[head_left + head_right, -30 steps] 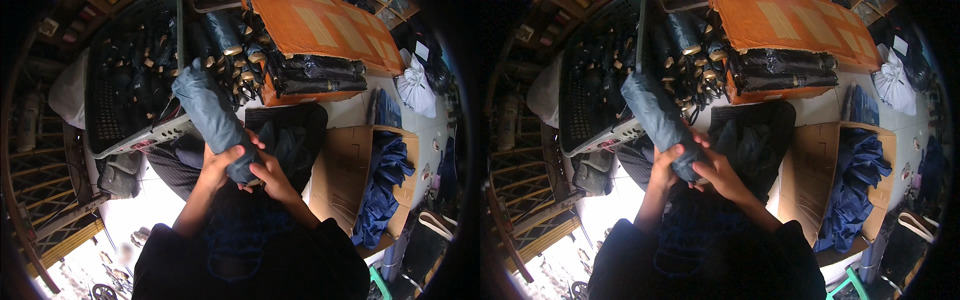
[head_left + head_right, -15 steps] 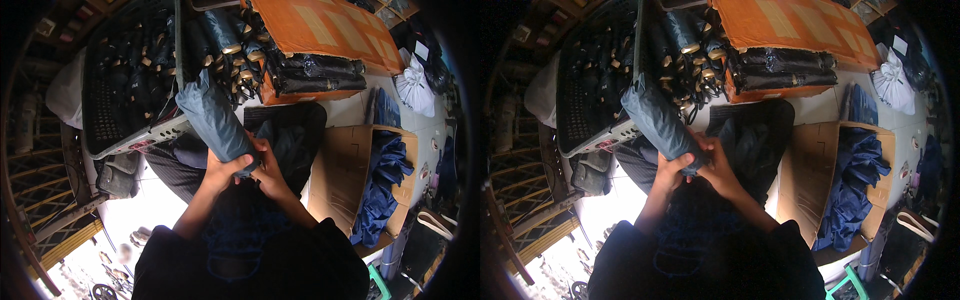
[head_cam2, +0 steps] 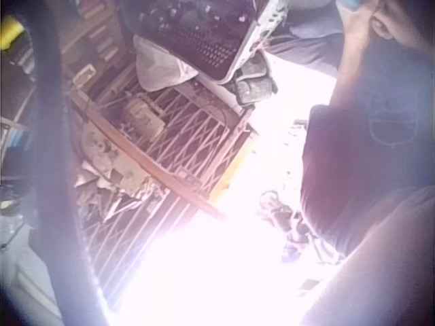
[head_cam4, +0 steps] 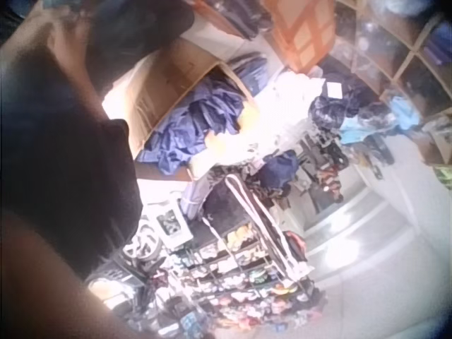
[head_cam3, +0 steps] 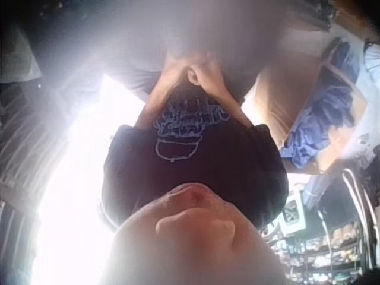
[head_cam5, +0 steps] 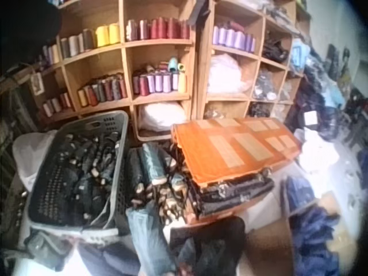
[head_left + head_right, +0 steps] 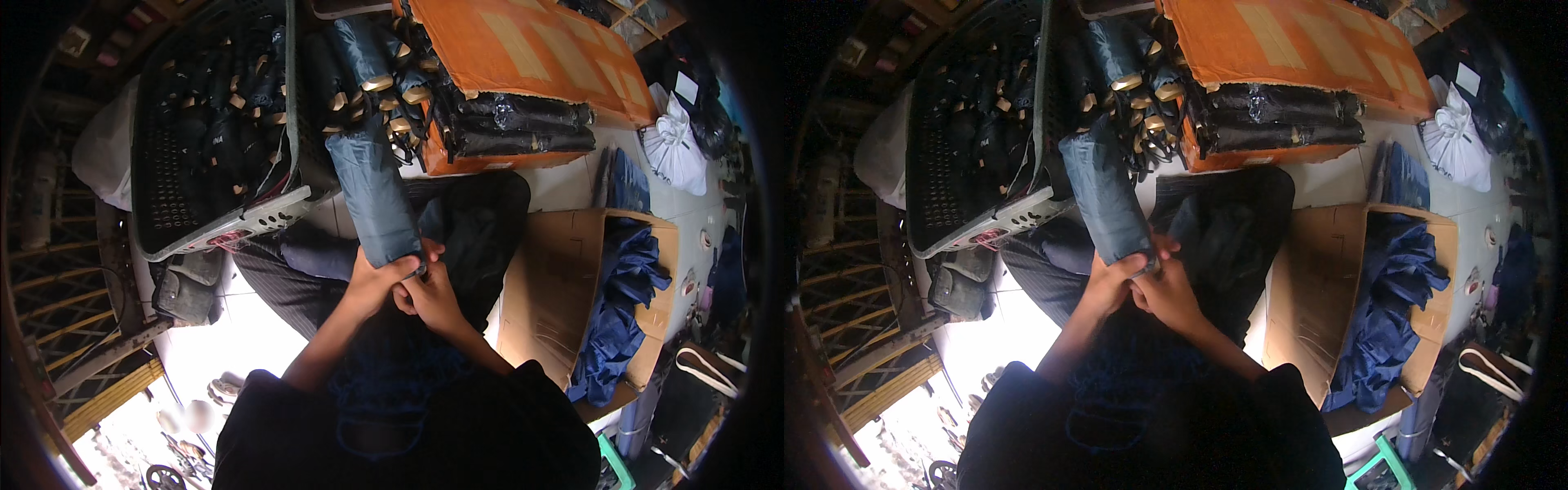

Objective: The person sits on the floor and repeatedly places folded umbrellas into dark fabric pouches, ties the drawstrings, and stacks the packed items. The person handles umbrellas and pouches one at a time, moving them between a basket and a cardboard box.

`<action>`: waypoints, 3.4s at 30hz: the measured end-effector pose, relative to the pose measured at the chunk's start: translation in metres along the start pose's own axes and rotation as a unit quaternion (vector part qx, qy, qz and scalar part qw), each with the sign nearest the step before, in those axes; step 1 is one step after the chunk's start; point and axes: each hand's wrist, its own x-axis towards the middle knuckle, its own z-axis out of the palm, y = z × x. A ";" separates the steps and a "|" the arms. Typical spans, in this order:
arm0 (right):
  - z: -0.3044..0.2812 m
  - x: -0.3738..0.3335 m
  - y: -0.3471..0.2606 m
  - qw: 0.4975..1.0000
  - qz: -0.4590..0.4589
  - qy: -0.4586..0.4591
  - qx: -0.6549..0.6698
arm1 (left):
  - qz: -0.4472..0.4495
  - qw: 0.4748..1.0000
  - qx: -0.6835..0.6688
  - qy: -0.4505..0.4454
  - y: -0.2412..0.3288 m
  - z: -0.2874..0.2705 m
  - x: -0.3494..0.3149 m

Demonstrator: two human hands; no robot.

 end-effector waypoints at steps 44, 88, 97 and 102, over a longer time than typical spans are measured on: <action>-0.057 0.271 -0.123 0.734 -0.438 0.128 -0.503 | 0.073 0.876 0.476 0.016 -0.075 -0.082 0.020; -0.010 0.073 0.002 0.881 -0.339 -0.017 -0.329 | 0.252 0.918 0.281 0.121 -0.003 -0.078 0.002; -0.018 0.067 -0.011 0.931 -0.213 -0.110 -0.274 | 0.225 0.912 0.324 0.116 0.011 -0.068 -0.014; -0.014 0.064 -0.017 0.930 -0.220 -0.130 -0.263 | 0.266 0.830 0.474 0.127 0.024 -0.059 -0.015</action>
